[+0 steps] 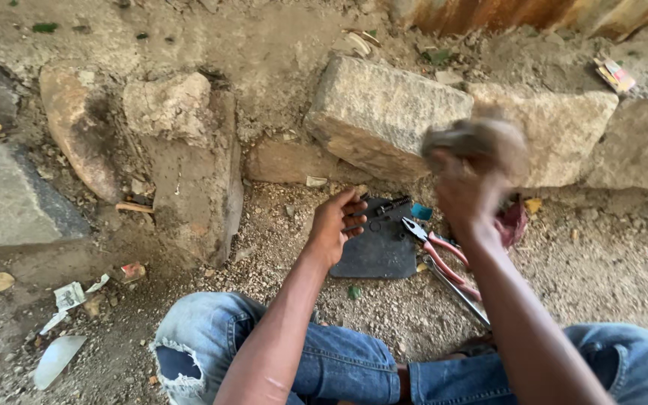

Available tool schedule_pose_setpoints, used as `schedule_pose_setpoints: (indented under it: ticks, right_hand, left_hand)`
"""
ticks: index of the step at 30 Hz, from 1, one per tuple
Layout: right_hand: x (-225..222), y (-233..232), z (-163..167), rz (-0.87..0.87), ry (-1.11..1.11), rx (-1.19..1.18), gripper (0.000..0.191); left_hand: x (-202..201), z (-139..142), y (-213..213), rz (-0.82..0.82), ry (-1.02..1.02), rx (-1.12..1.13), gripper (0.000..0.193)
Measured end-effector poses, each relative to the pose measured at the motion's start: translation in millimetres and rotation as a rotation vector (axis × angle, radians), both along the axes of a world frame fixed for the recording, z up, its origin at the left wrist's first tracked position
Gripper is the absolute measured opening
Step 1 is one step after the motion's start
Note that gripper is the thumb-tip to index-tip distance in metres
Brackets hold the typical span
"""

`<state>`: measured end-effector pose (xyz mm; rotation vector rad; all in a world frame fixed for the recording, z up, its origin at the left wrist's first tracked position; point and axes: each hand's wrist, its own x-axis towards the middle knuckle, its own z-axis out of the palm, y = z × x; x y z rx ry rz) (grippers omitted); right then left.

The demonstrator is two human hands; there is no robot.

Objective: The person sits on the ground and uses pliers and a screwdriver to disassemble and clean a metal mechanical part. They remove small components, wipe the part with a cloth, and reassemble it.

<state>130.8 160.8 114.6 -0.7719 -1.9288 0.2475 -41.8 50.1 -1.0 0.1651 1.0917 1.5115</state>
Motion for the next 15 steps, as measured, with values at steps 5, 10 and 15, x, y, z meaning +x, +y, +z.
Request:
schedule_pose_setpoints:
  ticks: [5, 10, 15]
  right_hand:
    - [3, 2, 11, 0.016, 0.005, -0.471, 0.09]
    - [36, 6, 7, 0.012, 0.594, -1.142, 0.094]
    - [84, 3, -28, 0.274, 0.936, -1.663, 0.05]
  left_hand:
    - [4, 12, -10, -0.003, 0.032, 0.01, 0.024]
    - [4, 29, -15, -0.006, 0.077, -0.033, 0.025]
    - [5, 35, -17, -0.024, 0.079, -0.048, 0.029]
